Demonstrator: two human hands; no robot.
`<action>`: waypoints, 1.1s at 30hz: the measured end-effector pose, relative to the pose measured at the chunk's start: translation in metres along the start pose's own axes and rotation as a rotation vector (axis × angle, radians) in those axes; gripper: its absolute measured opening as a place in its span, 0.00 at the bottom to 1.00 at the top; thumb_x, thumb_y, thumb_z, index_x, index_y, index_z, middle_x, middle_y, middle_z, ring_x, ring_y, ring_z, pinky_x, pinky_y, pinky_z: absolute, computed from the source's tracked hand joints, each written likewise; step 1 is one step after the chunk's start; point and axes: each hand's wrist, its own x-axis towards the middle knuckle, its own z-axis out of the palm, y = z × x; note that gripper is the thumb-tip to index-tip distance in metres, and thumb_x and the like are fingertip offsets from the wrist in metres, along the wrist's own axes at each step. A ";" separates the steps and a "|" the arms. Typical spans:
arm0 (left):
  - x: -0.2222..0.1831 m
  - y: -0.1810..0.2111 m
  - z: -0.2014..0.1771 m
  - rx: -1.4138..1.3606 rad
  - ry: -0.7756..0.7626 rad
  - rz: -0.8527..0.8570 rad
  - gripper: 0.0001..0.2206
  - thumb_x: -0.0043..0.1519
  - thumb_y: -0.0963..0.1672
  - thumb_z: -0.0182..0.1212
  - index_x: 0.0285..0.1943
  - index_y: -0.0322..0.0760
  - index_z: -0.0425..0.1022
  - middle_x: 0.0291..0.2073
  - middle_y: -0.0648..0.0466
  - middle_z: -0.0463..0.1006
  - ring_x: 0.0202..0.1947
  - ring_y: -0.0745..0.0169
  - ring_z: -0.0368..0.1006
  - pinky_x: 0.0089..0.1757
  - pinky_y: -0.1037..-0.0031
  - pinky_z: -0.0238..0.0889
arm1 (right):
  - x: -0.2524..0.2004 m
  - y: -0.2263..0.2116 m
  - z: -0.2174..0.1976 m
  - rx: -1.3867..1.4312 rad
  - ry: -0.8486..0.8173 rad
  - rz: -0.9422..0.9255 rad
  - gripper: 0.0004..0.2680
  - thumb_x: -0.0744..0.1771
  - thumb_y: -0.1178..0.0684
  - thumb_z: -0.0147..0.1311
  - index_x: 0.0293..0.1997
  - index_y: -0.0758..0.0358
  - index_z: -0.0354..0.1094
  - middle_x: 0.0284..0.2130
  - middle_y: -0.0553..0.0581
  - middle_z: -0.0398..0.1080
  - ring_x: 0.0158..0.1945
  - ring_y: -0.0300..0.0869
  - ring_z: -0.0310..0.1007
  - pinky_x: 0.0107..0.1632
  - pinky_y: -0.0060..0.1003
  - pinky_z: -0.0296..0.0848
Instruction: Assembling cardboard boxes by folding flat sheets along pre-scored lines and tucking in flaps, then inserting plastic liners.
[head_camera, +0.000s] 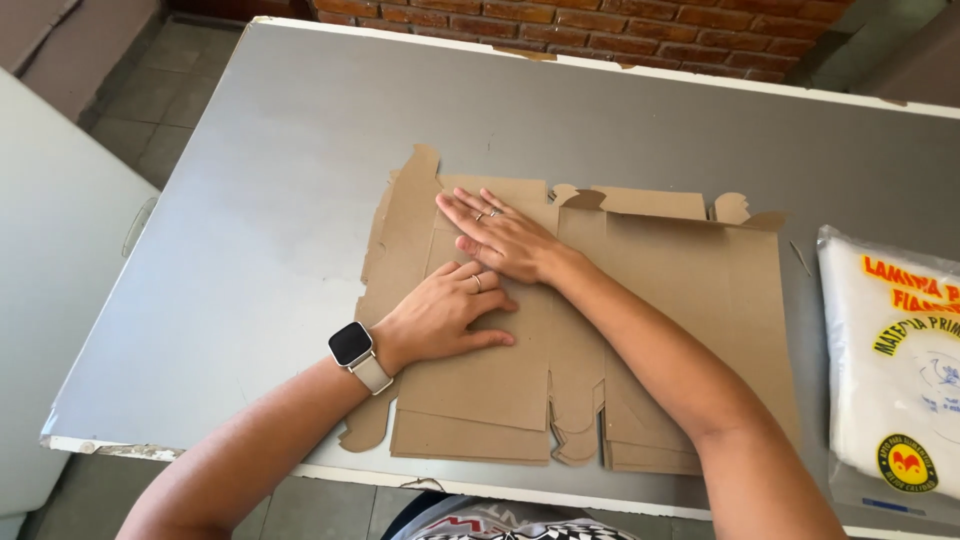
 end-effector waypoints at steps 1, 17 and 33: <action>-0.002 -0.004 0.000 -0.002 -0.007 -0.002 0.19 0.61 0.59 0.60 0.45 0.48 0.76 0.35 0.58 0.71 0.44 0.55 0.69 0.46 0.64 0.62 | -0.001 -0.001 0.000 0.007 0.001 0.001 0.25 0.73 0.38 0.23 0.79 0.61 0.36 0.75 0.66 0.47 0.78 0.57 0.38 0.76 0.54 0.33; 0.064 -0.180 -0.074 0.175 -0.227 -0.476 0.39 0.52 0.47 0.76 0.74 0.45 0.63 0.54 0.51 0.76 0.59 0.46 0.69 0.55 0.46 0.63 | -0.008 -0.005 0.003 -0.011 0.159 0.101 0.20 0.70 0.35 0.48 0.65 0.53 0.63 0.65 0.52 0.63 0.72 0.45 0.57 0.75 0.44 0.50; 0.010 -0.150 -0.032 0.446 0.018 -0.195 0.21 0.54 0.54 0.66 0.46 0.43 0.65 0.33 0.58 0.79 0.48 0.61 0.78 0.66 0.61 0.54 | -0.001 -0.002 0.011 -0.121 0.193 0.221 0.30 0.67 0.25 0.46 0.73 0.53 0.53 0.70 0.57 0.57 0.75 0.48 0.52 0.75 0.46 0.48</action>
